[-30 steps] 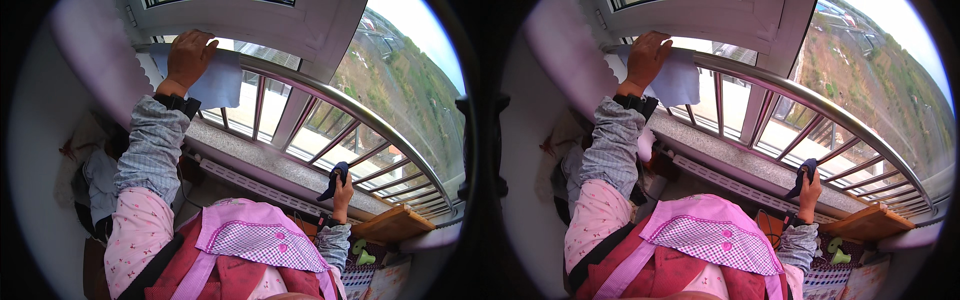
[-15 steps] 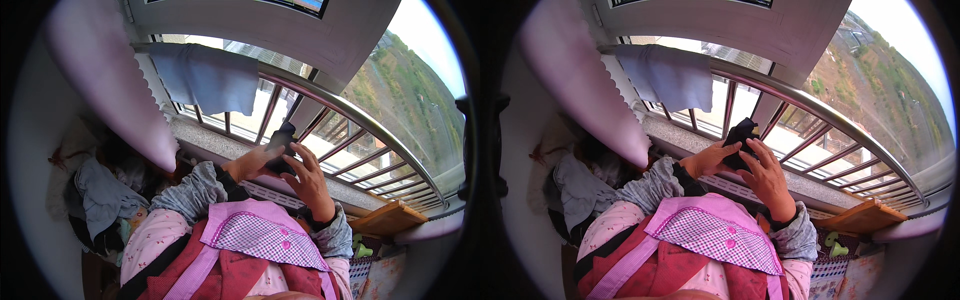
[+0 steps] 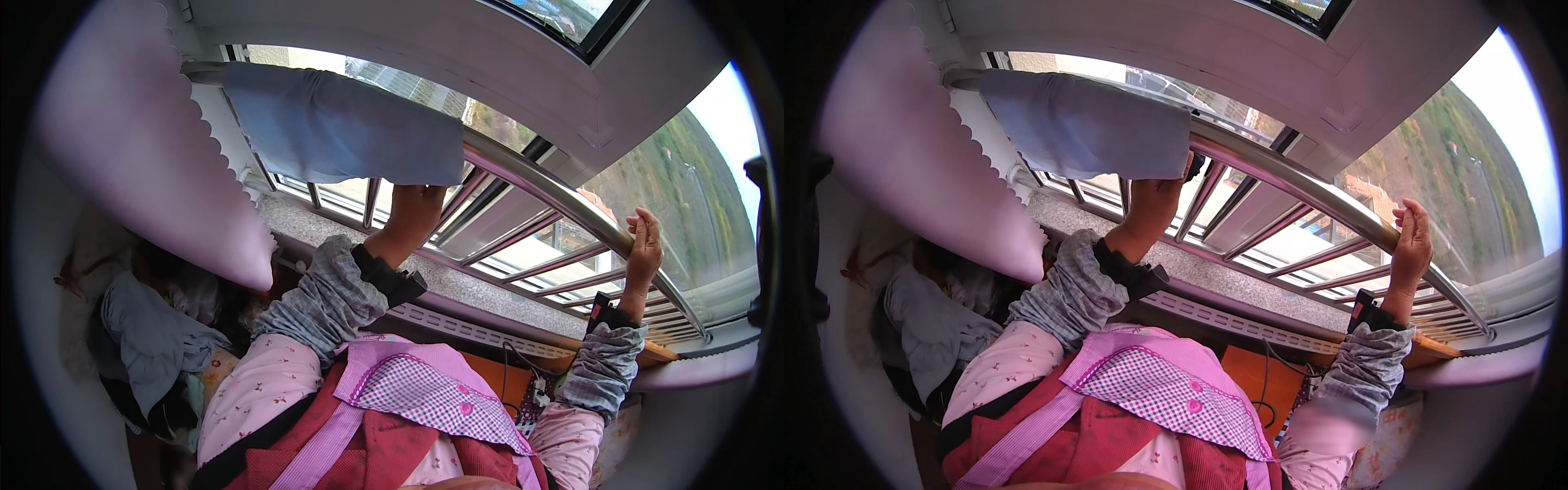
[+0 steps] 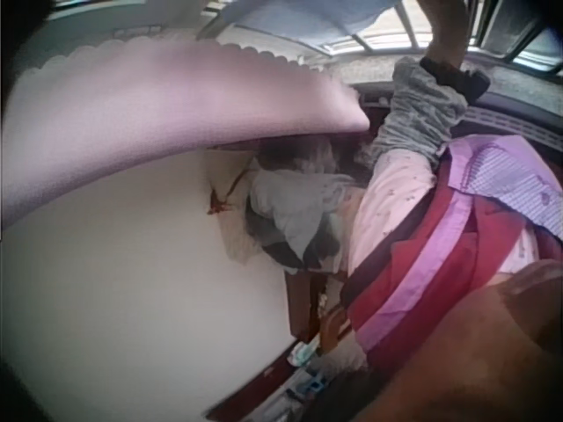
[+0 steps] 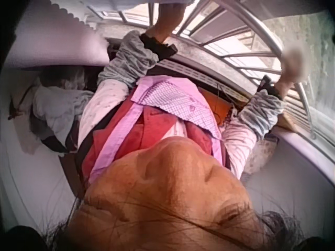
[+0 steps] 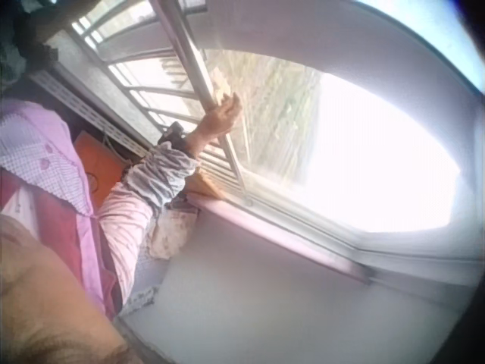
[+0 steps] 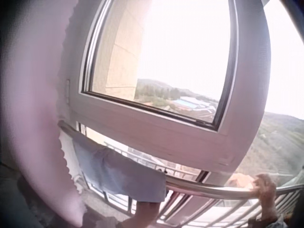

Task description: The person wipes the interior glass and metal railing of a balcony window using a dark cloth. They repeatedly wipe different sections of the window and the railing, occasionally adjusting their grip and position.

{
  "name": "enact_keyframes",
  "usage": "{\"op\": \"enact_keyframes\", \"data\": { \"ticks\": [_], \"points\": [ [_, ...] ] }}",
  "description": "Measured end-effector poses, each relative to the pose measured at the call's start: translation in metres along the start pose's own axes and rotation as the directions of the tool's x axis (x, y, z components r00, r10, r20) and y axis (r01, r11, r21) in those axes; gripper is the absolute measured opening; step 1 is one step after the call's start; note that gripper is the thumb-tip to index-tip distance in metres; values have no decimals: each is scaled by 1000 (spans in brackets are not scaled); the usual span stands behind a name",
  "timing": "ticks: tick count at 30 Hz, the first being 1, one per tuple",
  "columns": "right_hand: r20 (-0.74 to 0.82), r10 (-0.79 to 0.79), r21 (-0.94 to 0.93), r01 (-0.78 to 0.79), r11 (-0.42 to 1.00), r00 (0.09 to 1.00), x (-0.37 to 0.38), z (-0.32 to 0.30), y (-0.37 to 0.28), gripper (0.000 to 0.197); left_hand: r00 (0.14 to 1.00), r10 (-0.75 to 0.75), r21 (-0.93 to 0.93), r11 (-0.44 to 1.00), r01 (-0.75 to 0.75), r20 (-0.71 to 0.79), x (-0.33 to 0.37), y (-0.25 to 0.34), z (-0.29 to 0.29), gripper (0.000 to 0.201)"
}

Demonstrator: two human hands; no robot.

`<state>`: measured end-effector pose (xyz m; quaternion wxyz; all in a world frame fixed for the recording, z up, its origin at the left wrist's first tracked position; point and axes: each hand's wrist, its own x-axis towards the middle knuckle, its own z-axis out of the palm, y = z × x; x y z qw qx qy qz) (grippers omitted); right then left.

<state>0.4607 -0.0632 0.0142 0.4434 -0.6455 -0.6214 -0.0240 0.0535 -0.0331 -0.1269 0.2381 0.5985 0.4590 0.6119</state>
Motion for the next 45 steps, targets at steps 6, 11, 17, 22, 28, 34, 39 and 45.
{"op": "enact_keyframes", "data": {
  "ticks": [6,11,17,22,28,34,39,45],
  "points": [
    [-31,-4,-181,-2,983,999,-8,-3,-5,25,749,662,587,591,-553,38,16,-42,19,23],
    [-63,-15,-173,4,985,998,-8,1,-8,24,968,127,47,989,-140,218,-22,-90,5,31],
    [-94,-25,-169,9,986,995,-10,4,-7,24,760,508,637,440,-633,405,-3,-71,-10,38],
    [-122,-128,-236,96,967,984,-11,6,-9,25,914,293,470,788,-398,282,50,-53,8,41],
    [-144,-156,-258,115,959,977,-12,7,-13,25,744,423,600,441,-668,518,4,-96,12,47],
    [-150,-158,-273,113,955,976,-14,8,-16,25,794,293,508,640,-577,533,-67,-118,-9,50],
    [-170,-177,-261,128,957,969,-14,8,-16,25,944,-274,415,892,178,185,-89,-103,-19,32],
    [-199,-206,-278,146,949,958,-14,10,-15,23,388,-698,-216,325,921,602,-107,-45,-2,27]
  ]
}}
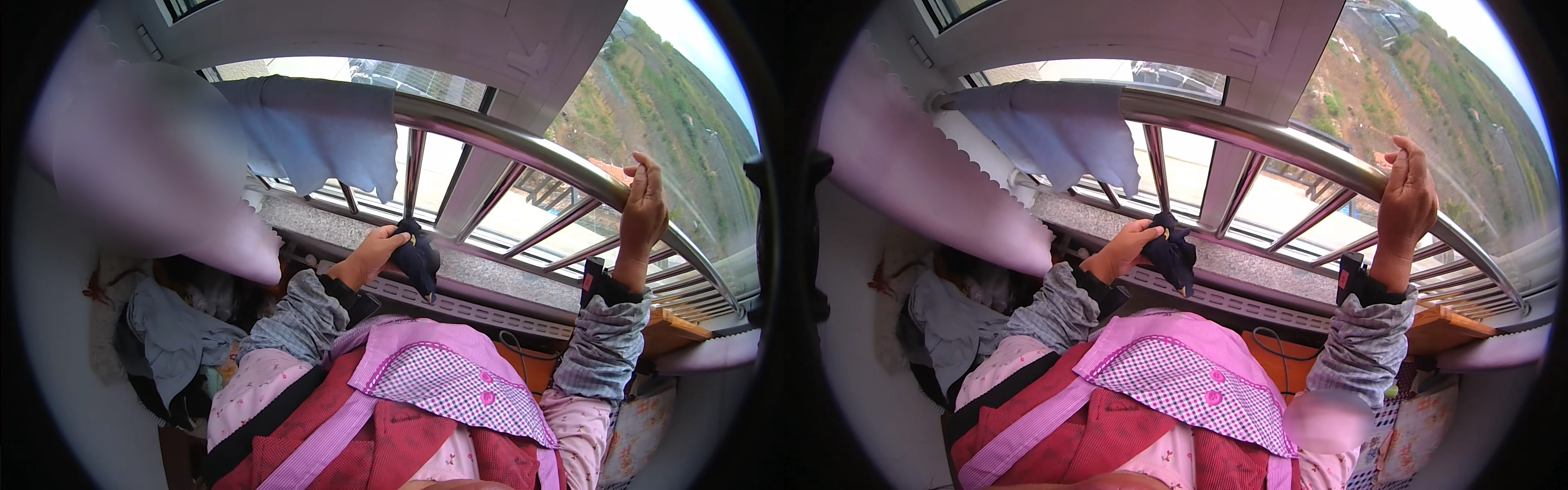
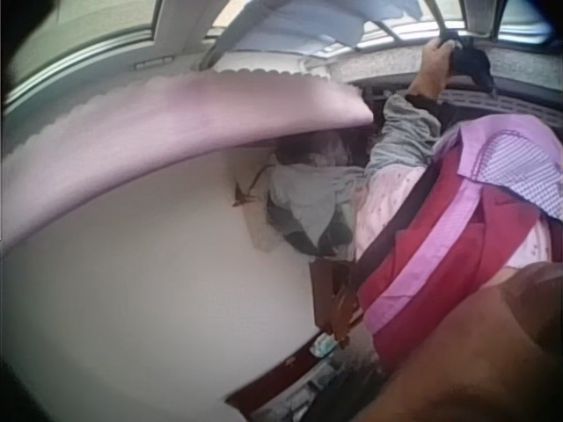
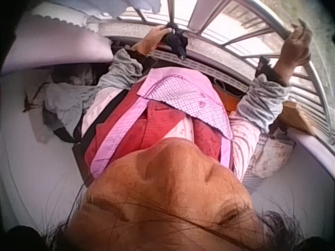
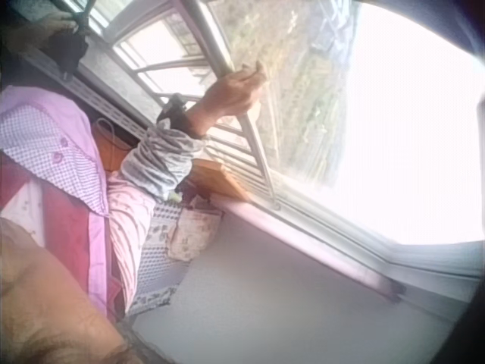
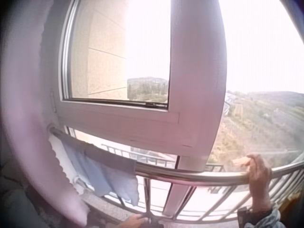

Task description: The person wipes the interior glass and metal railing of a balcony window using a dark cloth. They repeatedly wipe different sections of the window and the railing, occasionally adjusting their grip and position.

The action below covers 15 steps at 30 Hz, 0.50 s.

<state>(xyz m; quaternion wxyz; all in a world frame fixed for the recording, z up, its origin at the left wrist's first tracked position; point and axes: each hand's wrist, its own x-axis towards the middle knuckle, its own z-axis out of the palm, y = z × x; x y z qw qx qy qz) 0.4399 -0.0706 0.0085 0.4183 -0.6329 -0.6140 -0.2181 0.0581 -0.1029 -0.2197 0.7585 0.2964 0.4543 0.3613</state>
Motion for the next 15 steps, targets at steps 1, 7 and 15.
{"op": "enact_keyframes", "data": {
  "ticks": [1,7,15],
  "points": [
    [7,6,-7,-6,1000,1000,0,0,0,23,992,121,-22,992,-121,-22,1,1,16,27],
    [0,-12,-24,12,1000,1000,0,1,1,24,381,925,738,253,-625,6,21,42,103,43],
    [-11,-25,-8,24,1000,1000,-1,1,2,23,32,959,846,-231,-481,280,58,83,117,36]
  ]
}}
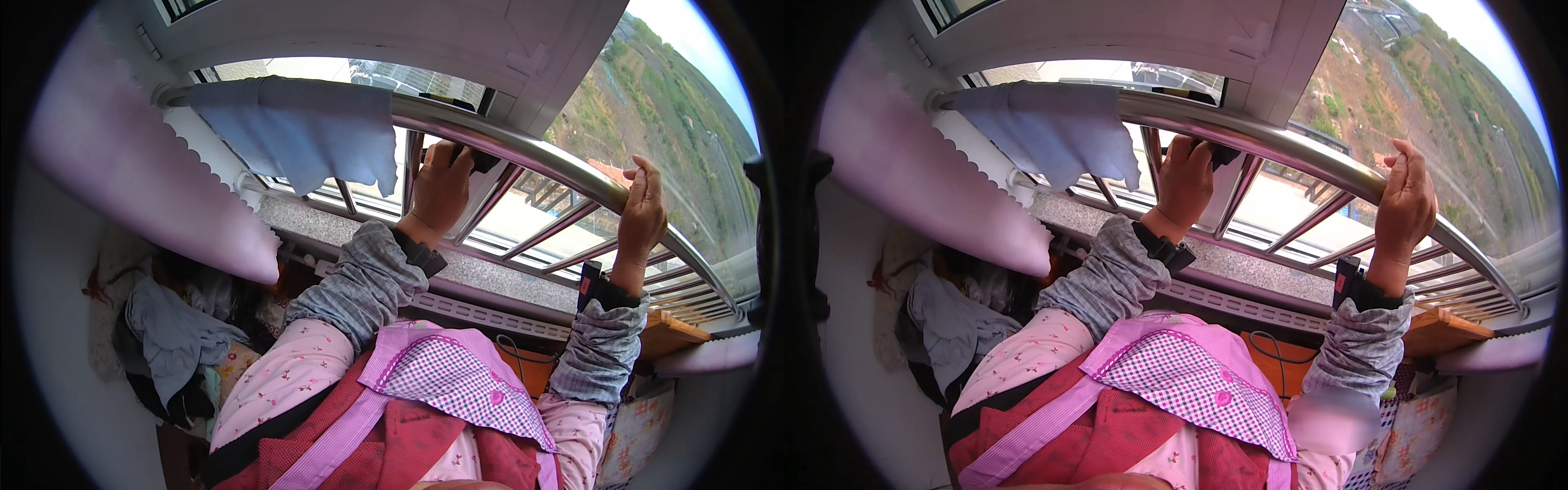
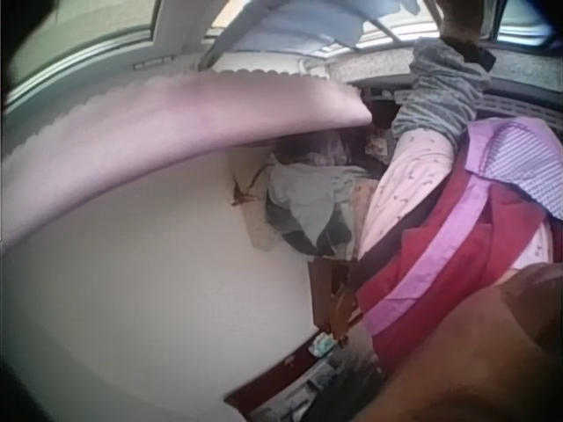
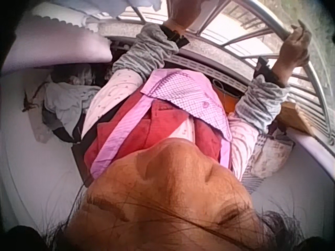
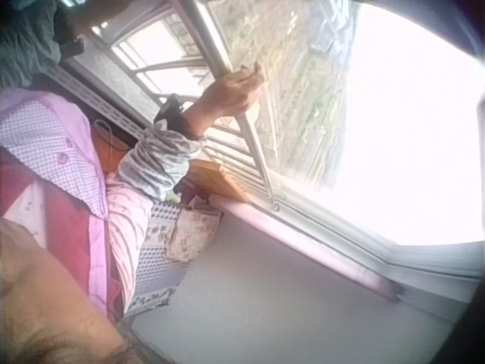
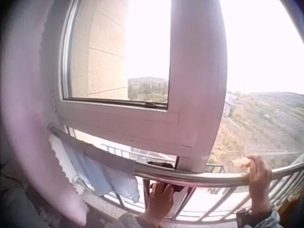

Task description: The person wipes the interior glass and metal railing of a balcony window using a dark cloth. They repeatedly wipe different sections of the window and the railing, occasionally adjusting their grip and position.

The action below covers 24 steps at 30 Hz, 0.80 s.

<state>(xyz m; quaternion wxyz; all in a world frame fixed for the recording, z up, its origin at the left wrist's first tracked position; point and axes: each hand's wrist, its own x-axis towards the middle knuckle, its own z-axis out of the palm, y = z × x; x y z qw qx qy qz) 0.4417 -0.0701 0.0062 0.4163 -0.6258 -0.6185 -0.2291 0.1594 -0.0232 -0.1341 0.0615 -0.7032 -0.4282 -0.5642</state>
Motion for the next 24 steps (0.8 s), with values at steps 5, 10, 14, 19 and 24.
{"op": "enact_keyframes", "data": {
  "ticks": [5,10,14,19,24],
  "points": [
    [17,46,6,-46,999,999,0,0,-1,23,840,-385,136,922,361,381,-90,-31,23,38],
    [-8,18,-3,-18,1000,1000,0,0,-3,22,801,-487,107,870,482,349,-98,-32,26,37],
    [-10,34,6,-34,999,999,0,-1,-4,22,938,-322,-15,945,326,130,-37,-5,8,38],
    [-12,40,23,-40,999,999,-1,-1,-4,23,998,-32,122,992,26,46,21,14,-7,37],
    [-10,61,34,-61,998,998,-2,-1,-3,23,988,-110,163,982,92,105,-6,5,8,41]
  ]
}}
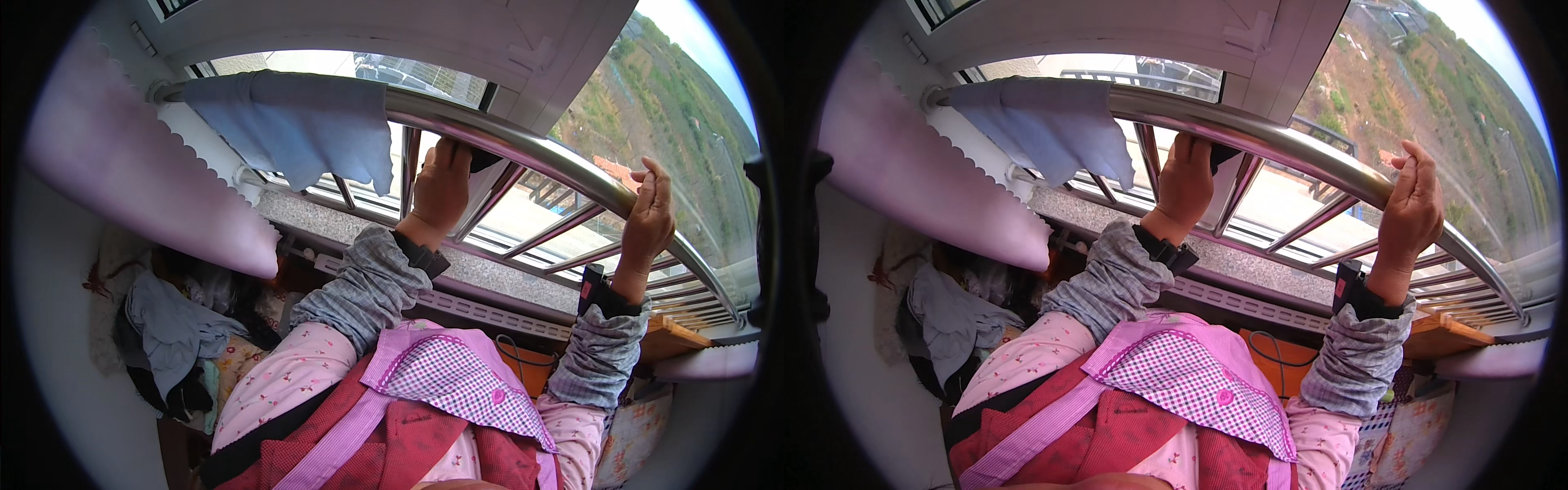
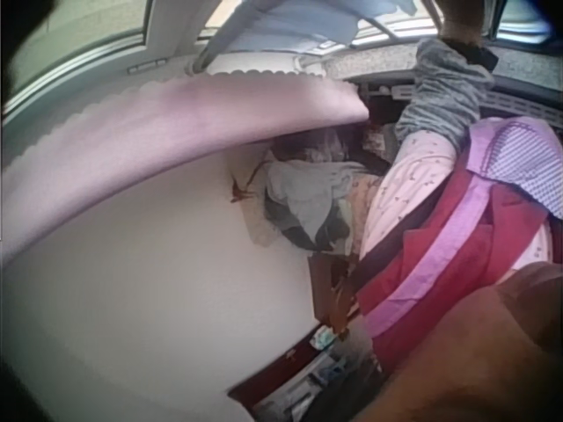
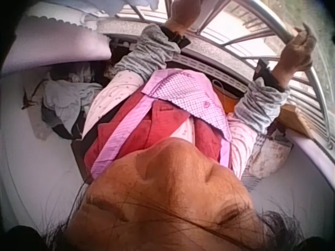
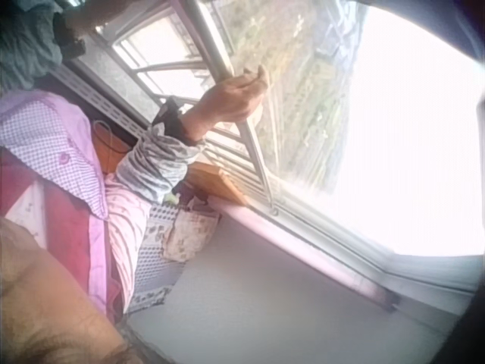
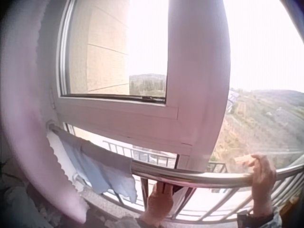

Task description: The person wipes the interior glass and metal railing of a balcony window using a dark cloth. They repeatedly wipe different sections of the window and the railing, occasionally adjusting their grip and position.

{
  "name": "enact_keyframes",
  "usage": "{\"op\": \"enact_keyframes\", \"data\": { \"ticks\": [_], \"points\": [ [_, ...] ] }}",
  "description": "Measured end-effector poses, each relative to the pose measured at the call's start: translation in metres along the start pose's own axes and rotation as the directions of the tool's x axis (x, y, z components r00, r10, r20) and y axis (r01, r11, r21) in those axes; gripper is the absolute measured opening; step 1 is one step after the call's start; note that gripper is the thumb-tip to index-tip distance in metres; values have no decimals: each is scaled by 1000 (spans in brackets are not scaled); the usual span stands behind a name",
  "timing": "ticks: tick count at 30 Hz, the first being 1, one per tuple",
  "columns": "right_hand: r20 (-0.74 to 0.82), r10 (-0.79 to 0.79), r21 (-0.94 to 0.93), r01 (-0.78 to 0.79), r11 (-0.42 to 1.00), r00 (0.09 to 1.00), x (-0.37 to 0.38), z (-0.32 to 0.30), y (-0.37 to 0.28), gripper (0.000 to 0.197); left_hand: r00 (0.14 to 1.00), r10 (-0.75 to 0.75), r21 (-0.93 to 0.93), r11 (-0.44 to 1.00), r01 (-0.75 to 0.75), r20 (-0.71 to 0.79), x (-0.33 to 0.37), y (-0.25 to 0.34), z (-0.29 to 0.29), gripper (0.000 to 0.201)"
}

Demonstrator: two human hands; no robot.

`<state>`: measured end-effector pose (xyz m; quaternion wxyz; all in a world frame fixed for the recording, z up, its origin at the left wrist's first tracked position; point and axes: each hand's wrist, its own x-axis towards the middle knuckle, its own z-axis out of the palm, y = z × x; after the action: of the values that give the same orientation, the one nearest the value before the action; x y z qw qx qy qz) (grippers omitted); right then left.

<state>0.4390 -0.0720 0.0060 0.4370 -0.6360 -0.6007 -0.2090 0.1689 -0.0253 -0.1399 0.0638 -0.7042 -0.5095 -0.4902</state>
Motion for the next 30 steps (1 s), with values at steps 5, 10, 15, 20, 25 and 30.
{"op": "enact_keyframes", "data": {
  "ticks": [5,10,15,20,25,30],
  "points": [
    [7,2,2,-2,1000,1000,0,1,2,24,991,-56,40,998,51,125,-56,-32,36,43],
    [24,4,-8,-4,1000,1000,0,1,4,24,840,-194,-135,945,299,507,-109,-67,44,32],
    [37,23,14,-23,1000,999,0,2,7,25,475,7,-309,768,561,880,-119,-117,-9,26],
    [25,44,52,-45,998,999,0,3,10,26,416,-368,-313,308,899,832,-111,-156,-60,30],
    [26,51,32,-52,998,998,0,3,9,26,306,-787,-619,-119,776,536,-99,-131,-20,30],
    [20,46,26,-47,999,999,-1,2,6,25,201,-825,-652,-243,718,529,-80,-117,11,41]
  ]
}}
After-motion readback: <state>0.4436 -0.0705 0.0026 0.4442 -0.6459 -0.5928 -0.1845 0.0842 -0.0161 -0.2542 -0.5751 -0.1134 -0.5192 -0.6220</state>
